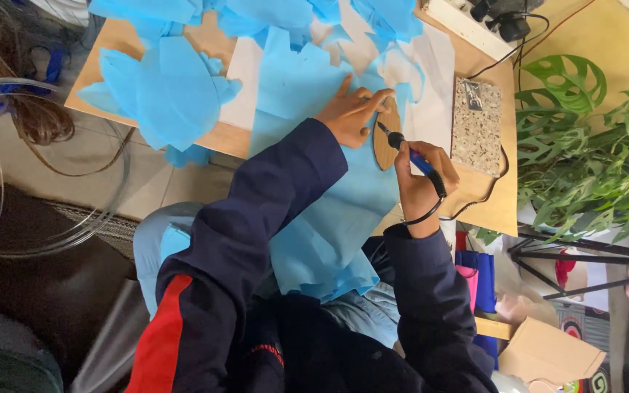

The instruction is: Cutting out petal-shaped pieces from blue synthetic fabric using a heat tool and a cardboard template.

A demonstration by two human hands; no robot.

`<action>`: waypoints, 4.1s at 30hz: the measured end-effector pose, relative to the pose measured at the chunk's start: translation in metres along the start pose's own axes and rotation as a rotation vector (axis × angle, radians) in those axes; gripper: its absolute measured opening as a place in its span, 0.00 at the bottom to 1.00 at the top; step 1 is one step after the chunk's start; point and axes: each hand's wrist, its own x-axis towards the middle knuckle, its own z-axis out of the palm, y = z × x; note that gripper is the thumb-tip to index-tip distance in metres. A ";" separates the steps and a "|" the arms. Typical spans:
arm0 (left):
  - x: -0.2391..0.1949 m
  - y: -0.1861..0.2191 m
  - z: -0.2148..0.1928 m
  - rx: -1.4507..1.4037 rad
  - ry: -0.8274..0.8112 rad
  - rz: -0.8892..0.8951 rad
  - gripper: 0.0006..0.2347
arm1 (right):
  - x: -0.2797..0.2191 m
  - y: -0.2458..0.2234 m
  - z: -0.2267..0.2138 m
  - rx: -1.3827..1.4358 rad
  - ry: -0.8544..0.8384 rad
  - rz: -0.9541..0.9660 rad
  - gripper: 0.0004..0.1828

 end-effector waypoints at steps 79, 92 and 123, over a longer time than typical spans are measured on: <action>0.015 0.043 -0.072 0.165 -0.465 0.072 0.19 | -0.010 -0.010 -0.086 0.204 -0.206 0.304 0.03; 0.017 0.048 -0.074 0.194 -0.488 0.066 0.19 | -0.016 -0.007 -0.093 0.196 -0.201 0.281 0.03; 0.019 0.062 -0.084 0.266 -0.483 0.052 0.16 | -0.012 -0.013 -0.086 0.221 -0.086 0.224 0.04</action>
